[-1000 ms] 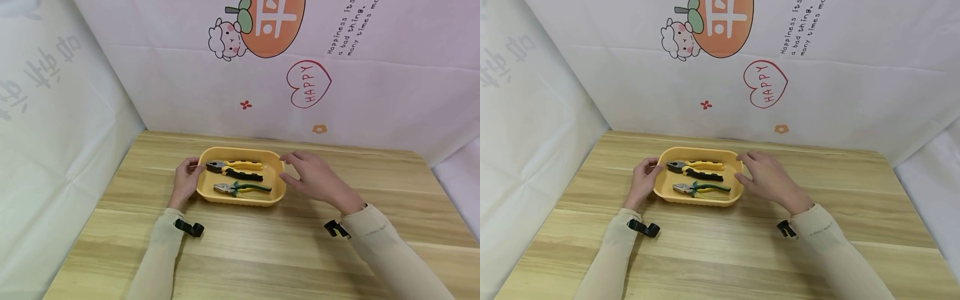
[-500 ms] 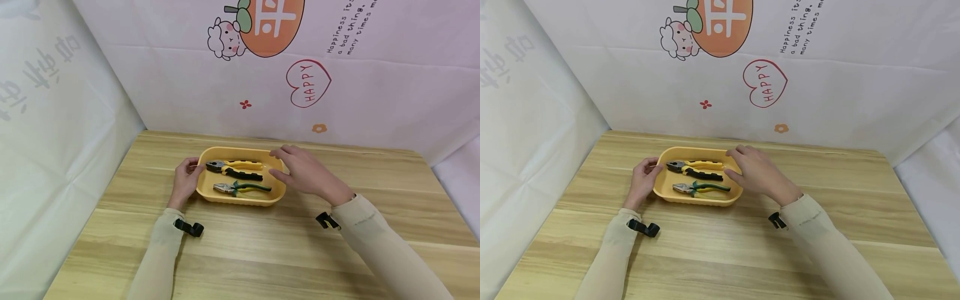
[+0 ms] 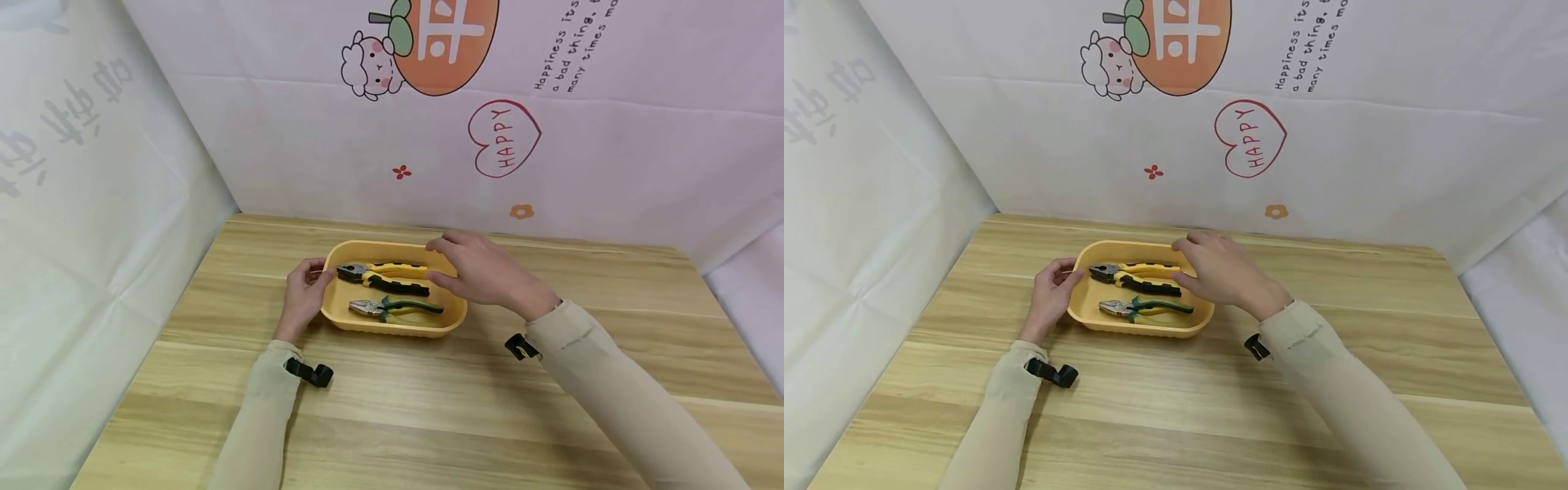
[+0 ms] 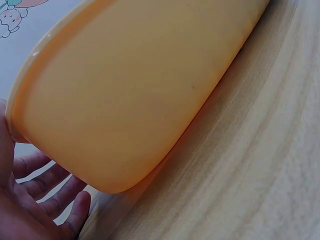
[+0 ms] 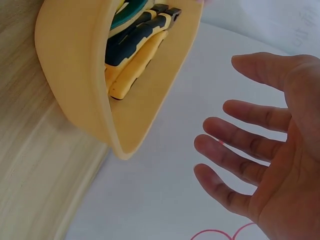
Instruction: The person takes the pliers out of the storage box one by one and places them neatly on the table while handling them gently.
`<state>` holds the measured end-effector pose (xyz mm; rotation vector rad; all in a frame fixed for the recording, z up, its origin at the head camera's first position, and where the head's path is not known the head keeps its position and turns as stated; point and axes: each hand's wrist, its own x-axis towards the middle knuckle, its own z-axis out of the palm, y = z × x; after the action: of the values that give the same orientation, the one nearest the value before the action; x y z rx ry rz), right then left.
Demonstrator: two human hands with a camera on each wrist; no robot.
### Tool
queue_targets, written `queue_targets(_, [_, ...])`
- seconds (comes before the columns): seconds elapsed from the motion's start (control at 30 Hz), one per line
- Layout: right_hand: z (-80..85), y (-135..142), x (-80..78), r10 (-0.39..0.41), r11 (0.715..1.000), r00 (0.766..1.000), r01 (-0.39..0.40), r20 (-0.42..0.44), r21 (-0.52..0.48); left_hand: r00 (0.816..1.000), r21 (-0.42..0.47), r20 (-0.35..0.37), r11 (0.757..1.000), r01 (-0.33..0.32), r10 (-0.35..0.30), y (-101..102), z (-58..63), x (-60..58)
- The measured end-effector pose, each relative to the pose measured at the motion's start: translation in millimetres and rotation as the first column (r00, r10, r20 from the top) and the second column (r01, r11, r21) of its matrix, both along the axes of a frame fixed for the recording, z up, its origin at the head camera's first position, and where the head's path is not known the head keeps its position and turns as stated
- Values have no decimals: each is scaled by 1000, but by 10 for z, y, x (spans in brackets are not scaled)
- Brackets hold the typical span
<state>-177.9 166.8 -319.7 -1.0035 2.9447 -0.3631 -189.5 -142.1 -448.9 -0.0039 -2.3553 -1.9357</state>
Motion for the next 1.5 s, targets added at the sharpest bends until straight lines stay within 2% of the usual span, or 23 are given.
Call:
queue_targets(0.23, [-63,-102,-68,19,999,1000,-19,17,28,1000,-2,0,1000,-9,9,-1,-16,-13])
queue_targets(1.0, [-199,-415,-258,-19,990,985,-5,172,141,1000,-8,-4,1000,-9,9,-1,-10,-16])
queue_targets(1.5, [-247,-550,-360,-3,986,976,-33,216,161,1000,-11,-12,1000,-4,4,-1,-21,-22])
